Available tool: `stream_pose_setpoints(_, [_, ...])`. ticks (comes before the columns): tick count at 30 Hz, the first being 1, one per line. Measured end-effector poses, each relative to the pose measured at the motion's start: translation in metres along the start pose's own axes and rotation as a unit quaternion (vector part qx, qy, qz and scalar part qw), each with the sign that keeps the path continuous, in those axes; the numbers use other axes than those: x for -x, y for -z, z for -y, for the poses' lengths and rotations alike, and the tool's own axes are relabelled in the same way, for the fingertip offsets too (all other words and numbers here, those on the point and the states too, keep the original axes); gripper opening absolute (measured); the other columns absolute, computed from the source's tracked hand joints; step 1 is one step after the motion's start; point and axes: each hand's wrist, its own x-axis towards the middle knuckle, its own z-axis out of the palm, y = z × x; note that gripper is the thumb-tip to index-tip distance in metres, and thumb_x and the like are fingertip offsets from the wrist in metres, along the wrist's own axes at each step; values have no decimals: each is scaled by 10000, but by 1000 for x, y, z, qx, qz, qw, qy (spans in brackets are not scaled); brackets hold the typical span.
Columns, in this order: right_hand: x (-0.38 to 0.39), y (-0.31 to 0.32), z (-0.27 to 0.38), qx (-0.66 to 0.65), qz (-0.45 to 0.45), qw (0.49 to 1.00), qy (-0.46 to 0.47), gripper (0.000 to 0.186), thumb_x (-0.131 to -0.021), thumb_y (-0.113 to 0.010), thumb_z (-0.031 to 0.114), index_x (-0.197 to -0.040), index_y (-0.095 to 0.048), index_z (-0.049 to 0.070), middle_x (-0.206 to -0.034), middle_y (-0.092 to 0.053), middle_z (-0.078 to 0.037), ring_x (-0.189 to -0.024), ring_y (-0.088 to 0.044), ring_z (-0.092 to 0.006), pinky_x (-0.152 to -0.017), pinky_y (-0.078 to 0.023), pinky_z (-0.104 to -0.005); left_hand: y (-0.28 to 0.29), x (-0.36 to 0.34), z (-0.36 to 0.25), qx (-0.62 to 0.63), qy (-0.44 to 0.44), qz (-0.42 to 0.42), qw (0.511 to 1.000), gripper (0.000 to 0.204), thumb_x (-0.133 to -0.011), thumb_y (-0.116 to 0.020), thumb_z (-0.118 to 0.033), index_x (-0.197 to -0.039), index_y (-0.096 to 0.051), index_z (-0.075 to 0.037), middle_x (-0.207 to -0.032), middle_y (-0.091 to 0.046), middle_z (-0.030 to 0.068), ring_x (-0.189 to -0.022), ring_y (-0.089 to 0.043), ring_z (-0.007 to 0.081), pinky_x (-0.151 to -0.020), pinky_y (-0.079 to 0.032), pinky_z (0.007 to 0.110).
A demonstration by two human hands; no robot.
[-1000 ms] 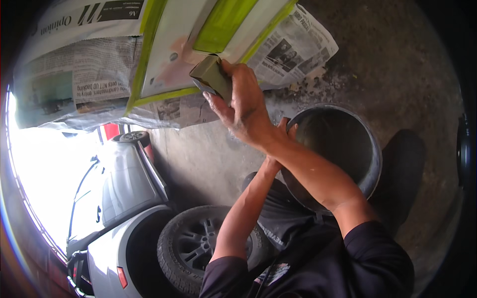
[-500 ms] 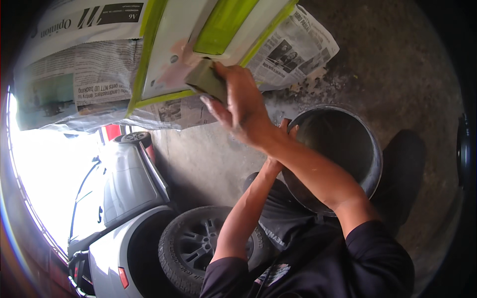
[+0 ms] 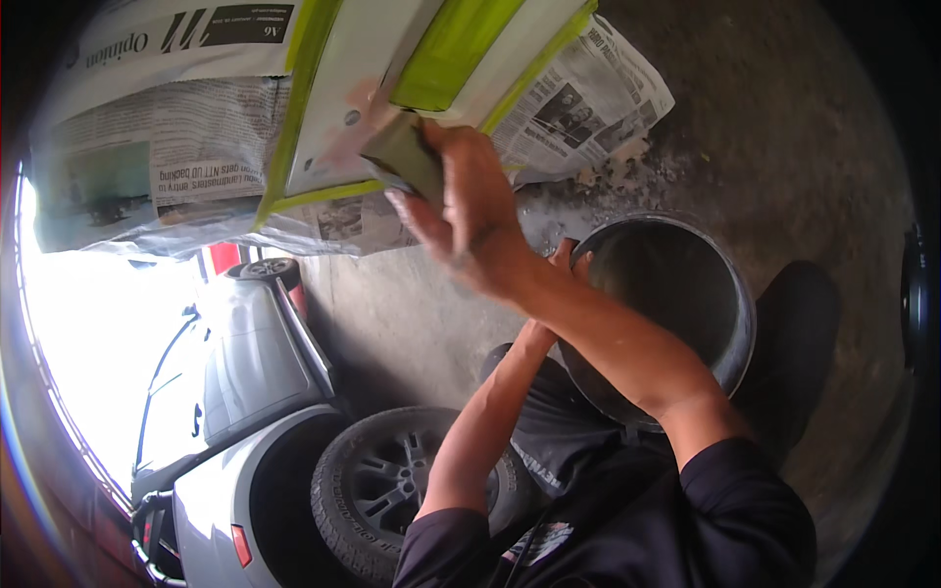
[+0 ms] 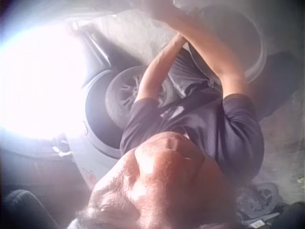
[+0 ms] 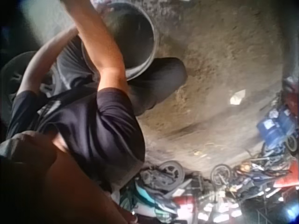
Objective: The person wet-sands a car part using a sanding block and a bucket of water. They dip the block into the water and rub the surface of the part, which is masked off with newspaper and tape.
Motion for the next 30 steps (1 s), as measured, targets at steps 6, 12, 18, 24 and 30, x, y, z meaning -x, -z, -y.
stream_pose_setpoints(6, [8,4,-10,5,2,1000,-24,635,-876,-843,46,-1401,-492,-20,-1172,-614,-232,-1053,-611,-436,-905,-507,-504,-2,-4,6,-7,-79,-55,995,442,-1025,-693,-379,-1286,-685,-23,-929,-758,296,-878,-733,512,-803,-564,576])
stream_pose_setpoints(12, [2,6,-3,-11,21,999,-30,617,-885,-841,72,-1386,-497,-33,-1183,-612,-255,-1070,-614,-438,-916,-515,-500,2,-2,1,-22,-27,-14,999,446,-1016,-708,-378,-1264,-694,-7,-920,-758,295,-858,-736,507,-795,-569,561])
stream_pose_setpoints(18, [-1,-4,7,0,-2,1000,-30,627,-875,-853,75,-1378,-496,-39,-1194,-606,-259,-1082,-609,-442,-926,-512,-505,-17,2,12,-26,-52,-91,994,432,-1016,-712,-375,-1264,-695,-23,-887,-754,286,-803,-730,503,-777,-573,555])
stream_pose_setpoints(24, [7,6,-4,34,-1,999,-16,634,-870,-853,55,-1381,-492,-42,-1169,-598,-248,-1061,-596,-441,-914,-498,-502,-15,-2,20,6,-35,-40,999,411,-1017,-713,-373,-1262,-693,-45,-893,-749,295,-836,-725,509,-794,-551,586])
stream_pose_setpoints(30, [6,13,-9,55,52,997,-32,646,-878,-851,60,-1400,-483,-42,-1168,-599,-242,-1034,-603,-433,-890,-495,-524,-9,2,15,4,-84,-62,995,456,-1031,-694,-391,-1304,-679,-26,-933,-755,303,-880,-730,511,-829,-551,589])
